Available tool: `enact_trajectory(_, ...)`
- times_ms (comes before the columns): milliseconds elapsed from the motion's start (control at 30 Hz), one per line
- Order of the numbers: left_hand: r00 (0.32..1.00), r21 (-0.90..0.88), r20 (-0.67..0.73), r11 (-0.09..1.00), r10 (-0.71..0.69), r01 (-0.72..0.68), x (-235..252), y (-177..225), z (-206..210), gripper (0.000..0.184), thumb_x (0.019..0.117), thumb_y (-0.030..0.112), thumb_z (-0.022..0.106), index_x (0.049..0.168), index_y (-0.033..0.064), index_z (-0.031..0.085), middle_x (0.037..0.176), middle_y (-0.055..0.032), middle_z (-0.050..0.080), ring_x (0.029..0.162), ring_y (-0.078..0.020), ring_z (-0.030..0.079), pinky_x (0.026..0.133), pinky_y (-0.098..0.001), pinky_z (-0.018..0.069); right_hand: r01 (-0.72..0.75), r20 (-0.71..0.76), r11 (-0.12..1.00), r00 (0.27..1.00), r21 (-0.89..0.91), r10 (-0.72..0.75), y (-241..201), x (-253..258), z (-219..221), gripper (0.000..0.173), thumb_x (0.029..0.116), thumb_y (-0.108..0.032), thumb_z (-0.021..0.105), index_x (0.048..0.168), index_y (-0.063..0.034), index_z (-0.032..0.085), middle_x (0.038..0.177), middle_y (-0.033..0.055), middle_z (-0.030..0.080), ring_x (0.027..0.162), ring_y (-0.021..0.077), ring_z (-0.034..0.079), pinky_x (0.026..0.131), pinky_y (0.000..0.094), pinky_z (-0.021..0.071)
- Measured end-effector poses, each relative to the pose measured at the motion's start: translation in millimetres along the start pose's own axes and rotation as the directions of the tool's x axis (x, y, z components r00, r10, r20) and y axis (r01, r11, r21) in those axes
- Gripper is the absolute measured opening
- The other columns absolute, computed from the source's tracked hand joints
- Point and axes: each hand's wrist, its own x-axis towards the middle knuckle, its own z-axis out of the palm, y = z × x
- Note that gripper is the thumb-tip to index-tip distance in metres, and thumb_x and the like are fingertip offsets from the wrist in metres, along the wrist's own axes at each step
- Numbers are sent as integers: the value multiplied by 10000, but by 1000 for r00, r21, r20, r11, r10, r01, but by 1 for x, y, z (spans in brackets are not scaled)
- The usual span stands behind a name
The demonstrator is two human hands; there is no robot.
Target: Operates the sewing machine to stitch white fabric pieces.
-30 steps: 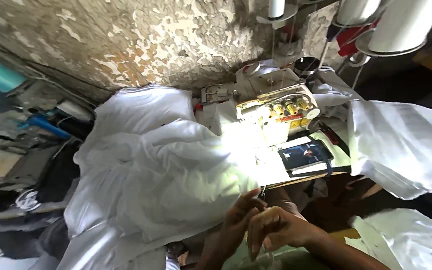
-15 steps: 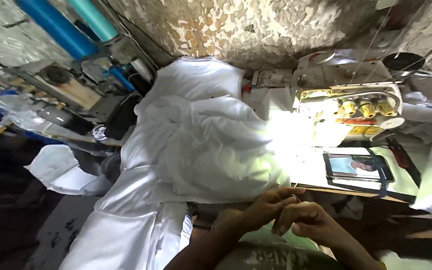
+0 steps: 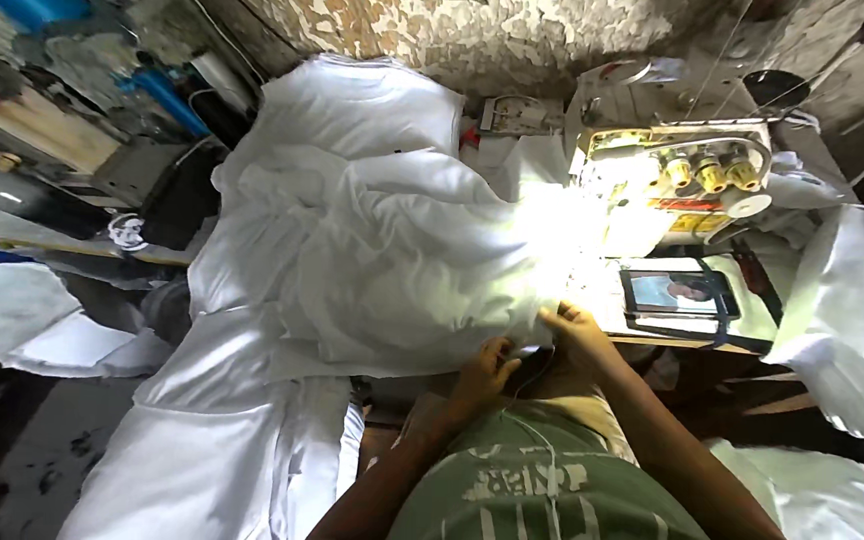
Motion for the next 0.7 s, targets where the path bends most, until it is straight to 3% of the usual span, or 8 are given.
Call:
enact_trajectory(100,991,28,80,994,-104,102,-9,-5,5,499,974,158,624,1376,-111,499,1335,-300,585,1214,-377,620,1043,-498,497,20,206,976,978,-216,25,45,-21,6,250,953,-33,642,1170,90,634,1031,97,720,940,85,687,900,291,573)
enact_trajectory(200,998,98,29,994,-61,58,-14,-13,7,439,1008,175,612,1362,-75,538,1372,-280,570,1245,-380,601,1051,-485,493,42,219,915,974,-401,51,78,-30,0,272,925,-91,706,1135,80,672,1023,138,723,932,135,696,876,341,578)
enact_trajectory(300,972,227,-224,974,76,-24,-17,-16,9,399,980,206,661,1286,-47,632,1339,-278,607,1222,-419,622,988,-495,538,47,235,953,972,-299,26,75,-48,6,244,855,-23,710,1083,51,662,946,30,727,864,48,697,824,253,595)
enact_trajectory(367,967,266,-253,963,33,37,-15,-18,4,392,985,178,644,1319,-27,624,1338,-272,611,1191,-426,635,947,-511,550,50,228,977,974,-207,-1,70,-61,13,223,829,11,683,1051,8,662,910,-45,742,850,8,702,818,222,599)
enact_trajectory(467,977,302,-214,952,10,56,-9,-31,-6,269,971,27,567,1206,-38,681,1192,-262,676,1085,-425,676,893,-531,555,66,229,964,973,-259,-5,78,-63,13,184,858,23,677,1040,40,652,894,-28,741,843,-5,700,827,212,594)
enact_trajectory(600,988,106,-84,987,128,-119,-20,-15,-75,204,956,77,648,1037,-93,729,972,-233,734,970,-349,700,929,-502,506,90,286,918,958,-387,26,91,-63,2,130,853,-12,728,969,43,710,875,-20,744,831,-37,682,830,189,573)
enact_trajectory(667,996,-251,-93,967,14,-37,-33,8,-122,168,954,22,630,1042,-105,696,943,-127,713,898,-137,659,893,-296,516,41,277,943,959,-330,55,86,-66,2,106,838,34,714,939,3,710,844,-63,745,804,-48,686,815,180,579)
enact_trajectory(700,987,-446,-118,894,-106,43,-42,11,-139,130,981,10,567,1055,-33,665,919,-13,684,849,-34,638,841,-225,531,3,280,958,956,-287,81,83,-67,3,131,836,64,696,938,-18,710,842,-78,748,801,-47,689,813,179,582)
